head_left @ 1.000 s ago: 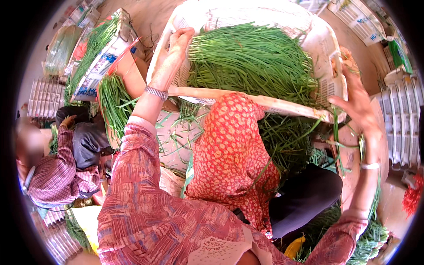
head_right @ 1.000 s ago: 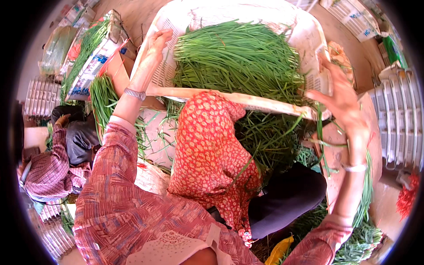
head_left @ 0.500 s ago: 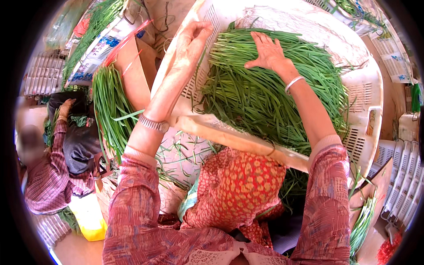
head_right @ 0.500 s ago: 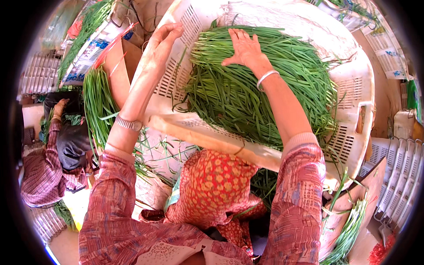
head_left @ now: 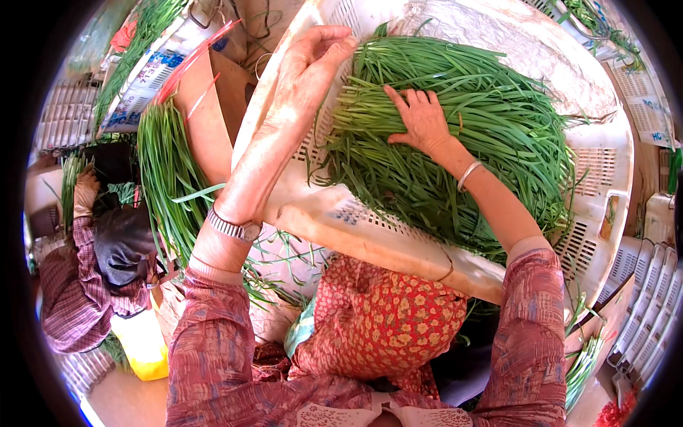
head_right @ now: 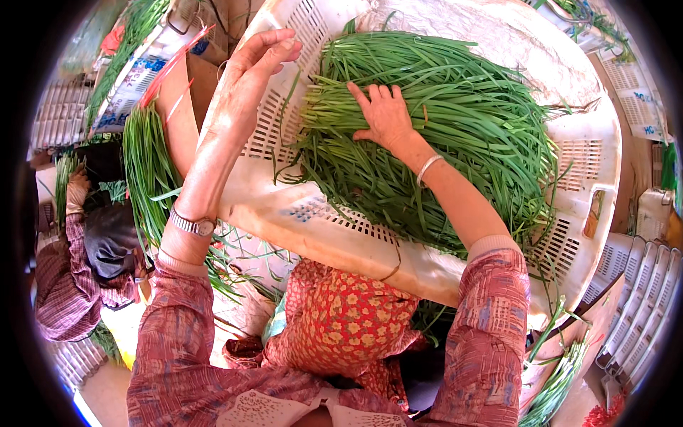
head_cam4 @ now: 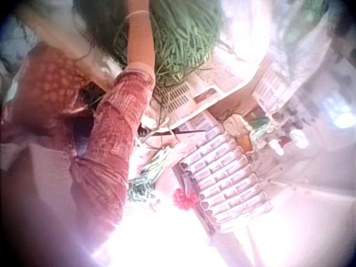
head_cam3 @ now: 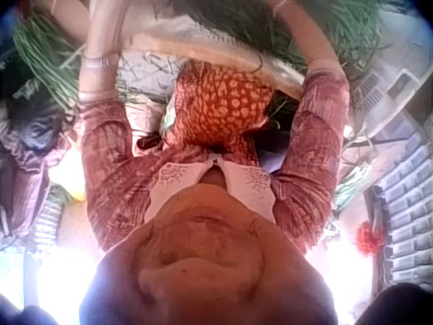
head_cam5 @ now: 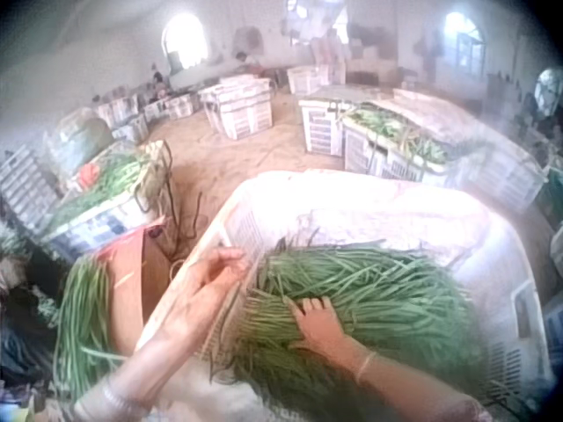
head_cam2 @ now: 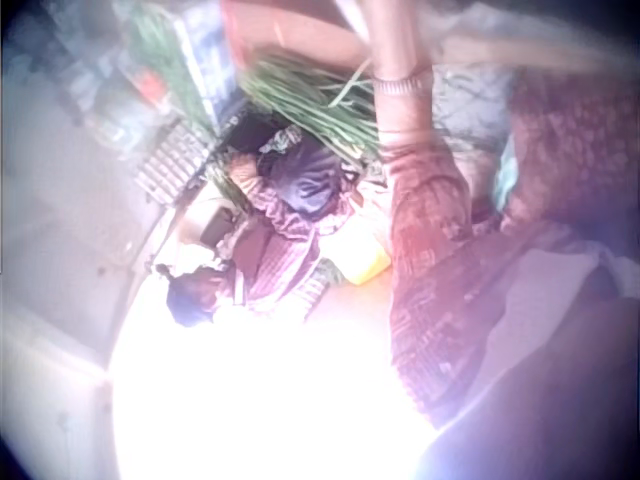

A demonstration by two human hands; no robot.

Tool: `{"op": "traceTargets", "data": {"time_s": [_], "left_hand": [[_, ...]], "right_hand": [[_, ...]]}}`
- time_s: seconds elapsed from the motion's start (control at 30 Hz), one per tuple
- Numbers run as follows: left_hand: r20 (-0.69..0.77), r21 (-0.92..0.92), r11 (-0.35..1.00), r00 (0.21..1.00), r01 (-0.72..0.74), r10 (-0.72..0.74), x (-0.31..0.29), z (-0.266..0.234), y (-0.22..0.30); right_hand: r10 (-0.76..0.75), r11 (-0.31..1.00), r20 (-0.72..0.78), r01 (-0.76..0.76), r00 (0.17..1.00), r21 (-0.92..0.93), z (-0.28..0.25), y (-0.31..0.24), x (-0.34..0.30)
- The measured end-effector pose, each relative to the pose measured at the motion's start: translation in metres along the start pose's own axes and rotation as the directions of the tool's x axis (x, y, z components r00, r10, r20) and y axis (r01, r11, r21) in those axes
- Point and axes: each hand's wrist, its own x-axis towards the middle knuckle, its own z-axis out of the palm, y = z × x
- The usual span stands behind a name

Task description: The person sorts through green chives by hand, bundles them together, and ties the bundle with a red plastic strip before placing it onto a pile.

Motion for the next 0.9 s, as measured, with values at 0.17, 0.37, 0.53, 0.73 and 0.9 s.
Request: {"op": "traceTargets", "data": {"time_s": [0.17,0.37,0.53,0.73,0.9], "left_hand": [[0.031,-0.083,0.997,0.999,-0.008,0.01,0.003,0.001,-0.003],[0.013,-0.104,0.994,1.0,0.018,-0.017,0.003,-0.001,-0.004],[-0.034,-0.019,0.999,0.998,0.047,-0.048,0.004,-0.007,-0.01],[-0.079,-0.252,0.968,0.997,-0.004,-0.016,-0.003,0.011,0.012],[0.354,-0.029,0.983,0.918,-0.18,0.178,-0.002,0.04,0.002]], "right_hand": [[0.035,0.999,0.079,-0.032,0.996,-0.044,-0.002,0.002,0.015],[0.099,0.986,0.244,-0.128,0.965,0.108,-0.017,-0.007,0.017],[0.095,0.862,0.303,-0.231,0.948,0.452,-0.069,0.033,0.008],[0.26,0.577,-0.122,-0.053,0.958,0.815,-0.132,0.088,-0.044],[0.365,0.391,-0.304,0.152,0.88,0.908,-0.202,0.077,-0.081]]}}
